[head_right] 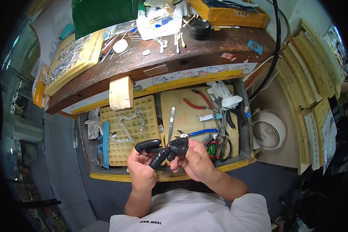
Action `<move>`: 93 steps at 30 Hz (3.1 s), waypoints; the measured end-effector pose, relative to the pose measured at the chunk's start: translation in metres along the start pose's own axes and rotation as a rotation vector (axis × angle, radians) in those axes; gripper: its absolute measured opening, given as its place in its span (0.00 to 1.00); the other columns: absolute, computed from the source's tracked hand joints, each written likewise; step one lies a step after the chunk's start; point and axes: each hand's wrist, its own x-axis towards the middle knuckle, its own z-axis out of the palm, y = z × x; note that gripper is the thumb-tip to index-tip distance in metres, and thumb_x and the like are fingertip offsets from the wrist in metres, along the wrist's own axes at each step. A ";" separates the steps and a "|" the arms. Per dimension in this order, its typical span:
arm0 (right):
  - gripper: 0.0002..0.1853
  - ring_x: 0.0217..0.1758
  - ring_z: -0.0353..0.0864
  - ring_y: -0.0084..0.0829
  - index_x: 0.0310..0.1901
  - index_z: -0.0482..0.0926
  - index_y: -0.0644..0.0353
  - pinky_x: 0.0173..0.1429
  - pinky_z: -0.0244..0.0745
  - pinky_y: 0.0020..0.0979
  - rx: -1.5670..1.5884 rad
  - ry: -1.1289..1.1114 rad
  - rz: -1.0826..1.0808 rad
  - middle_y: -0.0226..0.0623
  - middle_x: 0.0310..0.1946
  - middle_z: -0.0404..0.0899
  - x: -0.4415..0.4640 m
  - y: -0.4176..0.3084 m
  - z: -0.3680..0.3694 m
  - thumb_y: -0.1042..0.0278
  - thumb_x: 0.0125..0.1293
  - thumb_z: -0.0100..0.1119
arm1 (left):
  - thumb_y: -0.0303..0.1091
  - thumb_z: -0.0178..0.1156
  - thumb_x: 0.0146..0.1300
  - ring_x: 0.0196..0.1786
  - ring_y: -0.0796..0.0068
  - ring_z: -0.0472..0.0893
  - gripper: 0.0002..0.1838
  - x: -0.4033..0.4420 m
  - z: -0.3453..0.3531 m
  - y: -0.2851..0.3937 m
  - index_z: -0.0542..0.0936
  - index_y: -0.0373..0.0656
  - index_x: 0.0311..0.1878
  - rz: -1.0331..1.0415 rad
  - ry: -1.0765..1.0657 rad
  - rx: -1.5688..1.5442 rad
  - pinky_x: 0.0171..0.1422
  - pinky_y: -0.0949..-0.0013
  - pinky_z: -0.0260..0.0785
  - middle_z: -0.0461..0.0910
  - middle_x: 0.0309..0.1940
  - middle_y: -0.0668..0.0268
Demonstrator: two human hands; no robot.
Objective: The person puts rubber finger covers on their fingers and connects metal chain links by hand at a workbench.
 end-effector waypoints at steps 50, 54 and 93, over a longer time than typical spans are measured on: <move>0.15 0.33 0.78 0.19 0.50 0.66 0.64 0.38 0.73 0.21 -0.501 0.059 -0.610 0.35 0.30 0.80 -0.016 0.024 0.010 0.60 0.74 0.53 | 0.14 0.65 0.56 0.43 0.72 0.84 0.15 -0.011 -0.007 -0.006 0.80 0.29 0.48 -0.003 0.018 0.046 0.49 0.70 0.77 0.84 0.40 0.57; 0.11 0.28 0.78 0.21 0.47 0.68 0.64 0.33 0.71 0.20 -0.441 0.098 -0.595 0.41 0.34 0.81 -0.009 0.025 0.010 0.64 0.73 0.52 | 0.14 0.64 0.56 0.36 0.70 0.85 0.15 -0.010 -0.006 -0.003 0.79 0.28 0.48 -0.037 0.028 -0.027 0.40 0.68 0.81 0.84 0.37 0.53; 0.09 0.28 0.75 0.17 0.52 0.68 0.61 0.33 0.69 0.19 -0.433 0.084 -0.491 0.32 0.27 0.77 -0.013 0.023 0.012 0.69 0.74 0.49 | 0.14 0.64 0.55 0.36 0.75 0.84 0.18 -0.009 -0.001 0.002 0.78 0.27 0.51 -0.038 0.056 0.006 0.41 0.73 0.79 0.84 0.36 0.57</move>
